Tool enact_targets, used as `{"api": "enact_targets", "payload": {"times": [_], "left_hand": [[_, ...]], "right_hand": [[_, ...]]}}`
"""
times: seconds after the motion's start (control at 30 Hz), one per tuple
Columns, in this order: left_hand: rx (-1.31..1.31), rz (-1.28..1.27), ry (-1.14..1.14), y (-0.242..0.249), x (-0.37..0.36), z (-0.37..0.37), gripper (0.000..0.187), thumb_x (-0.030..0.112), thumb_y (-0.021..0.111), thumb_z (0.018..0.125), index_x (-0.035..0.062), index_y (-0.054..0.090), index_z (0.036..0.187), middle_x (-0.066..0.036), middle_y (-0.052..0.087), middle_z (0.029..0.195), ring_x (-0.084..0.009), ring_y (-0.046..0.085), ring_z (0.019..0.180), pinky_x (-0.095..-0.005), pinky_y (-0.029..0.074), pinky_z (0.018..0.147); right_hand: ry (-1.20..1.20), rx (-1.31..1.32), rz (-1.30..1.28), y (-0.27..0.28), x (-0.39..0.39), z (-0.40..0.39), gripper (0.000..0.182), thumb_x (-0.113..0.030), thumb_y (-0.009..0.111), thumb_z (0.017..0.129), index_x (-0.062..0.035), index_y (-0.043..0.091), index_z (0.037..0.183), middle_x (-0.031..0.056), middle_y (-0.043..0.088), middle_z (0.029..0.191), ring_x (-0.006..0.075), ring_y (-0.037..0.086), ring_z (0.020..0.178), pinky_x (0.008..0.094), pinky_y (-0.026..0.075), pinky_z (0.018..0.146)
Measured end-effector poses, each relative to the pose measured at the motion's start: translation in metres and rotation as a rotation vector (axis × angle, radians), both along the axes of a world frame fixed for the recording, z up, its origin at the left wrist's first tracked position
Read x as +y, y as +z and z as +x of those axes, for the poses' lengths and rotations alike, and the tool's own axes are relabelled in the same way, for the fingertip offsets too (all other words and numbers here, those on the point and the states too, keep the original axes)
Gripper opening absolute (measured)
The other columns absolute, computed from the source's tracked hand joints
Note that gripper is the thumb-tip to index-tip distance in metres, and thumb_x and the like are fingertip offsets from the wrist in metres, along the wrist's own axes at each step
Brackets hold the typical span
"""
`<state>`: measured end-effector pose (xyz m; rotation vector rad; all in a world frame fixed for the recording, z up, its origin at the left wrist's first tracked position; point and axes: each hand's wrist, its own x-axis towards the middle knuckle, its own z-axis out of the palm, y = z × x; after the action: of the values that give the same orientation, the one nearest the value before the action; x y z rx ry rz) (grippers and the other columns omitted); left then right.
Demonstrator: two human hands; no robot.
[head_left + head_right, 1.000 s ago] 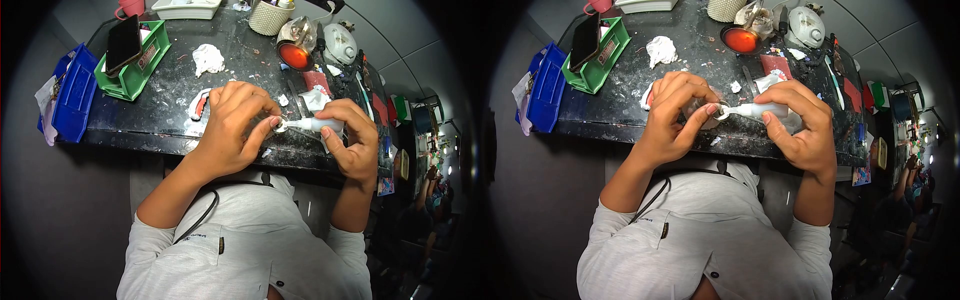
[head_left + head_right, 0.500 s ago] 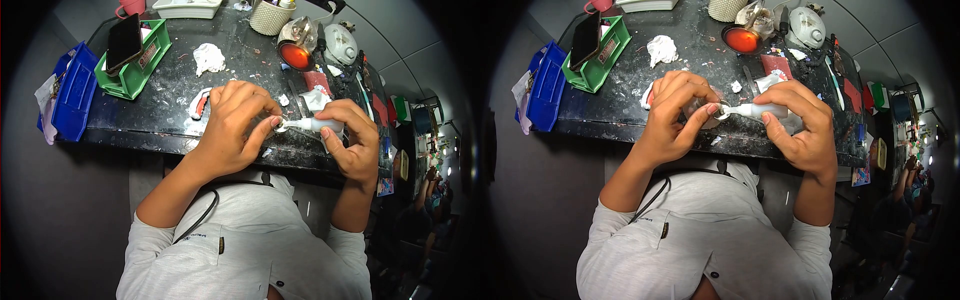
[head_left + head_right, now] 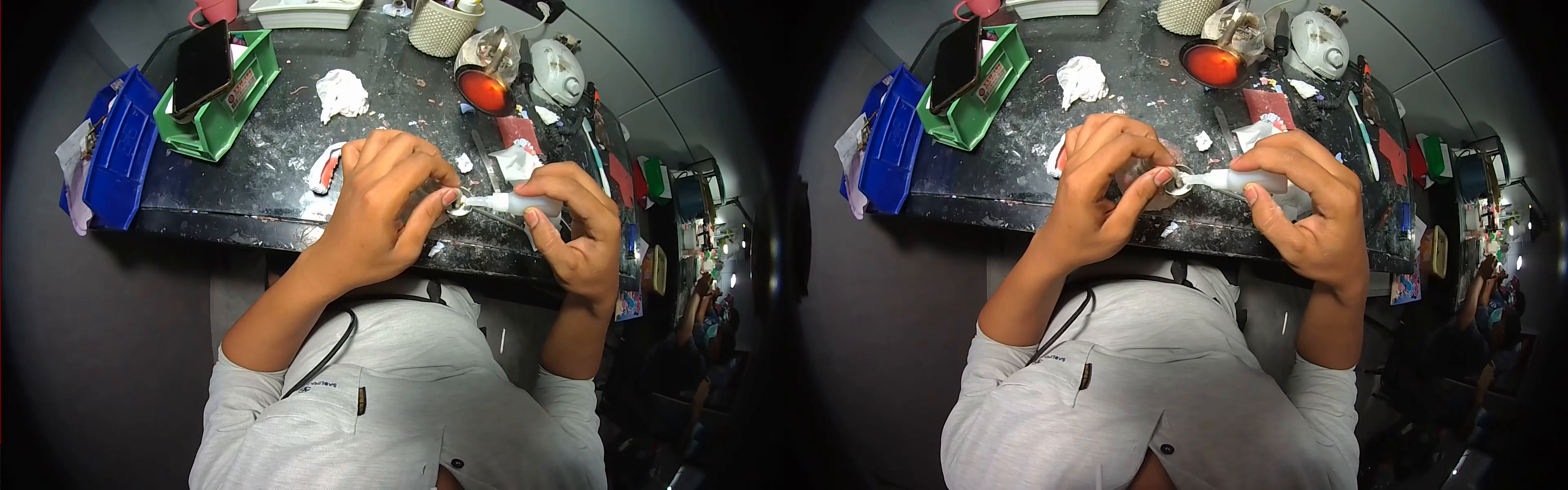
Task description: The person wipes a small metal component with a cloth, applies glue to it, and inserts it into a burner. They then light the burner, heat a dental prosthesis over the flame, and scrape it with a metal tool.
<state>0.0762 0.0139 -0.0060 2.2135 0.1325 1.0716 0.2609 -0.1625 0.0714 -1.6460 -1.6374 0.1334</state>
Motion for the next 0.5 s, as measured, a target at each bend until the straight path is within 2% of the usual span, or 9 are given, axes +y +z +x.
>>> {"api": "enact_targets", "payload": {"times": [0.5], "left_hand": [[-0.002,0.002,0.003,0.0009,-0.0003,-0.0016,0.009,0.011,0.075,0.090,0.0081,0.073,0.098,-0.004,0.068,0.102,-0.0215,0.057,0.101,-0.0353,0.035,0.093]], "right_hand": [[-0.002,-0.009,0.003,0.0019,-0.0013,-0.0024,0.021,-0.001,0.074,0.084,0.0015,0.077,0.104,0.0137,0.071,0.100,0.0227,0.070,0.091,0.0331,0.056,0.081]]}}
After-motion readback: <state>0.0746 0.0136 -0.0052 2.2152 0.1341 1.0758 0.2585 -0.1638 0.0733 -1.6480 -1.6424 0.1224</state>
